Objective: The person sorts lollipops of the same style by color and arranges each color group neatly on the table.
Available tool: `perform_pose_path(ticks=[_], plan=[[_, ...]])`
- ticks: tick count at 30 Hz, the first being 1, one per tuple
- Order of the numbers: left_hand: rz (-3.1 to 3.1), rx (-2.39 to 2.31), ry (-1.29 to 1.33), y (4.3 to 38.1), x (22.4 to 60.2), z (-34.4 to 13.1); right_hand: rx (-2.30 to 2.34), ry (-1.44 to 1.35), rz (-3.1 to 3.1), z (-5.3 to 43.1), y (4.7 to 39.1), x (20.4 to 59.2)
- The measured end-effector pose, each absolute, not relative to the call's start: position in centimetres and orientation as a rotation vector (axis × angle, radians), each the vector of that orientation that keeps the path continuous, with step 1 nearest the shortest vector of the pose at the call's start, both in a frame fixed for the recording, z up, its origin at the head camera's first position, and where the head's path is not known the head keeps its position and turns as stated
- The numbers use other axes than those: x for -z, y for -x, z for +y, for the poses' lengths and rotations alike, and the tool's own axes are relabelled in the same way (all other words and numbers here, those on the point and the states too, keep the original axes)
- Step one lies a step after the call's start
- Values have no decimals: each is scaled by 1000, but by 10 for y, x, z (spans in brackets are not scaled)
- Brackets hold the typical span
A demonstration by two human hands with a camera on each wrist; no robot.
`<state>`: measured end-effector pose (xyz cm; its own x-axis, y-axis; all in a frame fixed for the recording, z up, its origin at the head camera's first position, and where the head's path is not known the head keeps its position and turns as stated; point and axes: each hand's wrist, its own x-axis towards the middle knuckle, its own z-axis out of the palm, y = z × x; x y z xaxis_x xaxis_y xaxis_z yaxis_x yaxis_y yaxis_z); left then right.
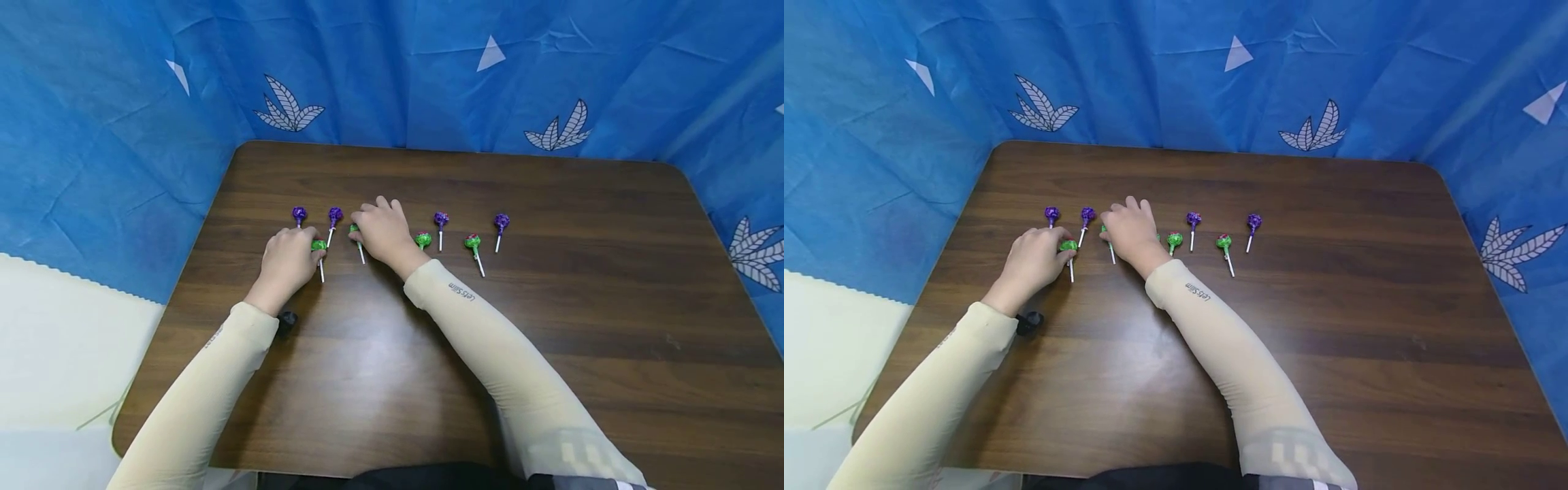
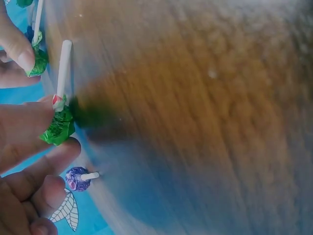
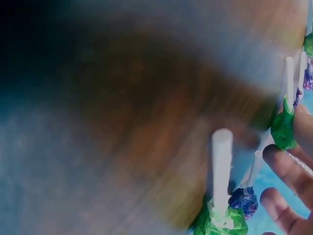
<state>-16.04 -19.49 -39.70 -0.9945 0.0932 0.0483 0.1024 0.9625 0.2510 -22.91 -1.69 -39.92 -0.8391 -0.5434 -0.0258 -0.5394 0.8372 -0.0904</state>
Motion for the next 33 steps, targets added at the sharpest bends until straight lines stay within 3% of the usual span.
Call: perform_pose_path(ticks=[20, 33], plan=[[-3202, 632, 150, 168, 391, -202, 196, 766, 2939, -22, 229, 400], [-3343, 764, 244, 140, 361, -248, 232, 764, 2920, -19, 230, 399]])
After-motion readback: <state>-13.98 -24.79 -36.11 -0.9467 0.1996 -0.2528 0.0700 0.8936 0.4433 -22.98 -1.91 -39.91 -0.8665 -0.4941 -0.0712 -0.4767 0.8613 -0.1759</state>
